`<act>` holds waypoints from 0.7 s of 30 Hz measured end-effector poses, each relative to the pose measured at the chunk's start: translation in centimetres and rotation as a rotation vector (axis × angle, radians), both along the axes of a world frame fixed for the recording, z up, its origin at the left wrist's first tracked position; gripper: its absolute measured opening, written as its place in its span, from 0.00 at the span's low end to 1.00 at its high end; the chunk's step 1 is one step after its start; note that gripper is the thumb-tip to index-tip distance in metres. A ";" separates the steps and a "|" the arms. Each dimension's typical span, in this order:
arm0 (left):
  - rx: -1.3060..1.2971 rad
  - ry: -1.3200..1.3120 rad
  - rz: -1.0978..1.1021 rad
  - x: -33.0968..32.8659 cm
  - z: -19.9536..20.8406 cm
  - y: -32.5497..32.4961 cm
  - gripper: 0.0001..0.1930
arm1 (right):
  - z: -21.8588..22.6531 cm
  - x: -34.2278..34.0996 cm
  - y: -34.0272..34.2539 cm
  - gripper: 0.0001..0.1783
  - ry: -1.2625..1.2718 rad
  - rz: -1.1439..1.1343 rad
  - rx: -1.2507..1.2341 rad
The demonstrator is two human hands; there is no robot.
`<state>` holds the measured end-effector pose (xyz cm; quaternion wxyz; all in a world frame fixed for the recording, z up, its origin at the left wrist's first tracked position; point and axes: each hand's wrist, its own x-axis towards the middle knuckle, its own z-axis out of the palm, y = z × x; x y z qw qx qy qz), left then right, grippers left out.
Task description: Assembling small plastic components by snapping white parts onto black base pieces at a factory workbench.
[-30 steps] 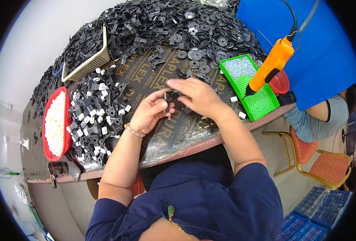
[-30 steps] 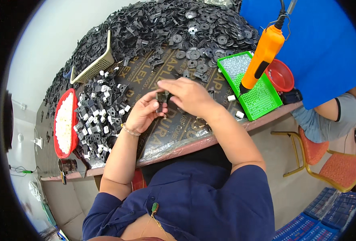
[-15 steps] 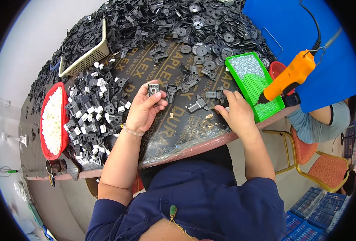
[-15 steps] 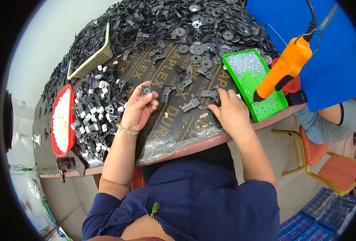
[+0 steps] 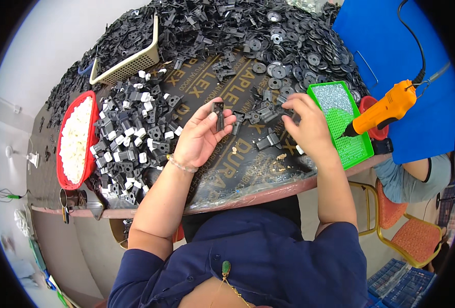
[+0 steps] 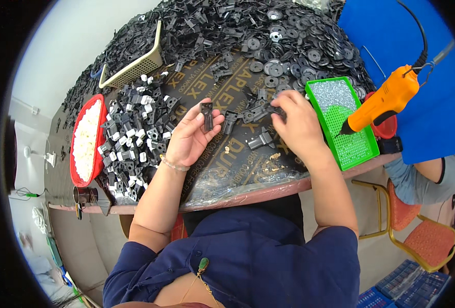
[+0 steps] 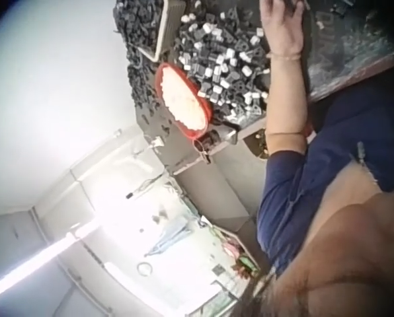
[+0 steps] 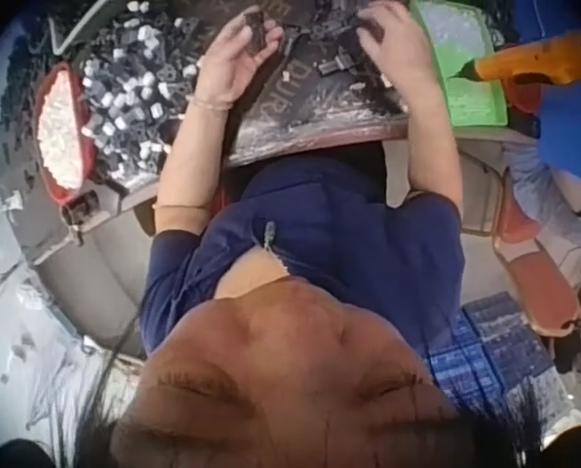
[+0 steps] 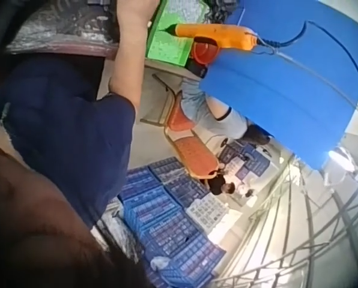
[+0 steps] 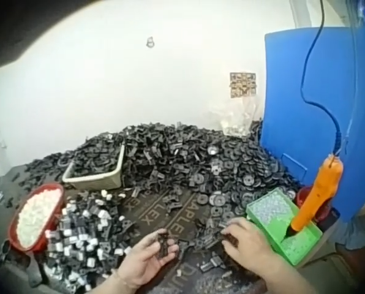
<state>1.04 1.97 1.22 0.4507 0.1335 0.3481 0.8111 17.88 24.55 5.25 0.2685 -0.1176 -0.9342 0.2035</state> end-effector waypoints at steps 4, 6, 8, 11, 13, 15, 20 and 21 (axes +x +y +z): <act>-0.047 0.213 0.104 0.4 0.3 0.1 0.24 | 2.0 -3.0 -2.3 0.13 -0.037 0.230 -0.075; -0.072 0.313 0.155 0.4 -0.3 0.2 0.25 | 2.7 -4.7 -3.5 0.14 -0.069 0.326 -0.081; -0.100 0.391 0.246 0.6 -0.4 0.2 0.24 | 2.7 -6.2 -4.6 0.14 -0.046 0.364 -0.143; -0.083 0.499 0.357 0.4 -1.0 0.3 0.24 | 1.8 -7.6 -5.6 0.15 -0.011 0.410 -0.240; -0.103 0.498 0.357 0.6 -0.9 0.2 0.23 | 0.8 -7.7 -6.4 0.19 0.063 0.371 -0.589; -0.185 0.598 0.345 0.9 -0.6 0.4 0.23 | -1.1 -7.7 -6.5 0.22 0.079 0.368 -0.870; -0.232 0.745 0.399 1.1 -1.2 0.4 0.24 | -2.4 -7.3 -5.9 0.21 0.137 0.458 -0.943; -0.264 0.797 0.419 1.0 -1.5 0.3 0.24 | -2.2 -7.2 -6.0 0.21 0.159 0.460 -0.888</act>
